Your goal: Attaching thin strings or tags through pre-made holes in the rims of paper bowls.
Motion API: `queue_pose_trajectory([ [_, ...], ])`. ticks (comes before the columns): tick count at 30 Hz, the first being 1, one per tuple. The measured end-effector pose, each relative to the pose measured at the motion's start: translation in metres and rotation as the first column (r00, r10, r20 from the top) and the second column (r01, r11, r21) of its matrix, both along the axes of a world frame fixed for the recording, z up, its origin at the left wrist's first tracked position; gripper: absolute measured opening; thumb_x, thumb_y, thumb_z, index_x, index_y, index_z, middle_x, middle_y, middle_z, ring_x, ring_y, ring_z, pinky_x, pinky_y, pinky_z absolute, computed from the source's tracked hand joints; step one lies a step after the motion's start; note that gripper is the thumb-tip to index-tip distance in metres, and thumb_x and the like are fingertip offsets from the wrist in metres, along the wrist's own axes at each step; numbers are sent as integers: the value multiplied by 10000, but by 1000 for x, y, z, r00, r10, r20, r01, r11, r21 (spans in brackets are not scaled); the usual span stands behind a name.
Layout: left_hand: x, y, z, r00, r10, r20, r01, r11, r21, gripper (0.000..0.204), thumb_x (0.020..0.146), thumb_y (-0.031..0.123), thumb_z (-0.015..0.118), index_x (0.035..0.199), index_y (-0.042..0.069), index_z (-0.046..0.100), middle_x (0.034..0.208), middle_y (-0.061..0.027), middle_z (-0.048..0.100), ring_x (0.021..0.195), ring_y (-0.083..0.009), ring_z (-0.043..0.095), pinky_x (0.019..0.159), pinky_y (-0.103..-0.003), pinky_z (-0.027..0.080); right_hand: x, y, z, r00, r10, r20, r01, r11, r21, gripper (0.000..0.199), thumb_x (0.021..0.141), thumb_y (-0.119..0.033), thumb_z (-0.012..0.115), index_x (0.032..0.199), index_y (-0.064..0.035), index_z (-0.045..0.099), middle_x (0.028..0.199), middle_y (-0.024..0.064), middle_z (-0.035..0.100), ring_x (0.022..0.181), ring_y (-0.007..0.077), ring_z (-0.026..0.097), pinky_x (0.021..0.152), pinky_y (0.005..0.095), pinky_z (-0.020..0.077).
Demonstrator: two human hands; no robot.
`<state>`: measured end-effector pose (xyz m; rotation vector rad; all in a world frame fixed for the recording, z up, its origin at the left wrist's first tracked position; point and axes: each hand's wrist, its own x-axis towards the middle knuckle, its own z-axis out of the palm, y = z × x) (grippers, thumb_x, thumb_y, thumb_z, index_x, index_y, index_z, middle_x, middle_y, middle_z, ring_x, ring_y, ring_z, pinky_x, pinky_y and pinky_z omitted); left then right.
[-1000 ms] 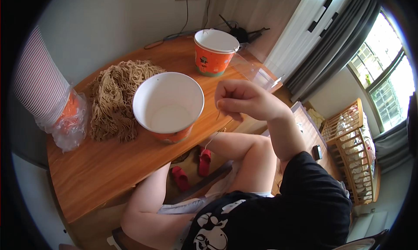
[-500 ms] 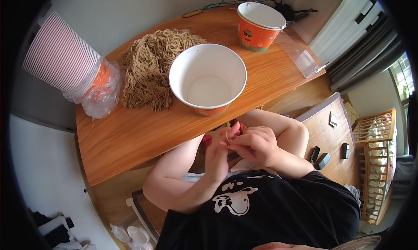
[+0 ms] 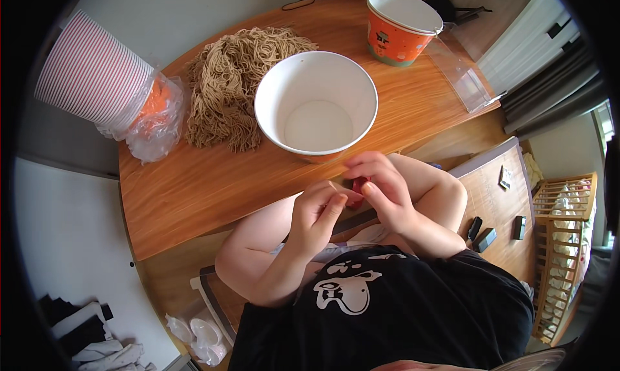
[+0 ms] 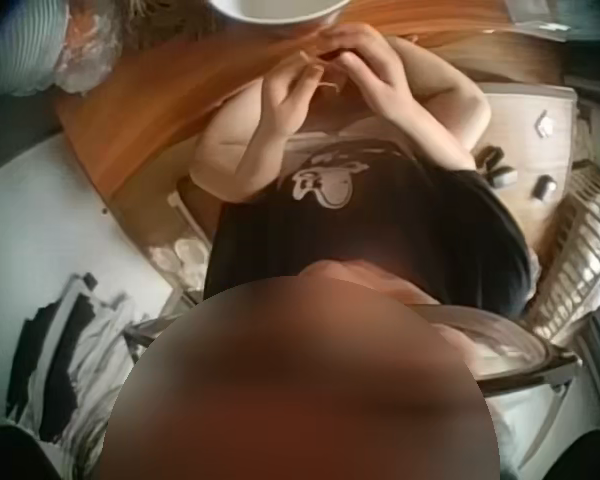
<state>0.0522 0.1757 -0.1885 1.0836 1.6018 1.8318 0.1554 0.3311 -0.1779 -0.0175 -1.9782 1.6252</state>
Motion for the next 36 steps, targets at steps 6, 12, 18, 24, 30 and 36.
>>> queue_pose_trajectory([
  [6,7,-1,-1,962,-165,219,162,986,36,398,1051,298,560,919,-51,700,872,-107,711,815,-179,665,760,-313,532,-3,9,7,847,528,58,-399,704,-588,163,1020,-98,594,1098,17,680,1257,138,582,908,116,592,748,242,502],
  [12,19,3,-14,933,-168,317,135,983,123,323,1040,247,590,1005,-49,716,932,-94,734,860,-147,681,796,-269,548,0,5,2,861,509,6,-360,618,-699,120,989,-88,645,1009,17,700,1147,147,636,790,116,587,692,239,504],
  [18,27,6,-11,940,-89,330,65,994,83,263,1047,193,571,999,-37,690,907,-56,691,864,-127,638,806,-266,518,6,4,2,901,434,24,-259,581,-772,105,978,-71,662,1026,21,676,1002,68,682,872,133,637,747,277,536],
  [24,22,7,-9,965,207,-161,-213,977,-19,104,975,109,642,1003,14,675,777,-63,561,677,-160,523,624,-292,420,9,9,1,949,290,120,-186,828,-529,64,966,-52,666,993,1,642,959,14,608,955,111,599,833,263,497],
  [30,20,4,-5,865,330,-379,-347,938,24,96,893,27,727,966,31,665,772,-70,573,611,-184,519,544,-299,419,9,7,12,955,75,286,-85,996,22,133,965,-99,667,964,-12,566,900,65,590,848,165,574,755,293,471],
  [36,17,4,-2,784,333,-524,-361,931,52,143,843,8,760,951,40,671,768,-68,602,616,-217,527,549,-328,436,7,4,13,960,49,277,-76,993,87,132,976,-112,642,953,-14,556,862,111,573,797,252,559,719,349,471],
])
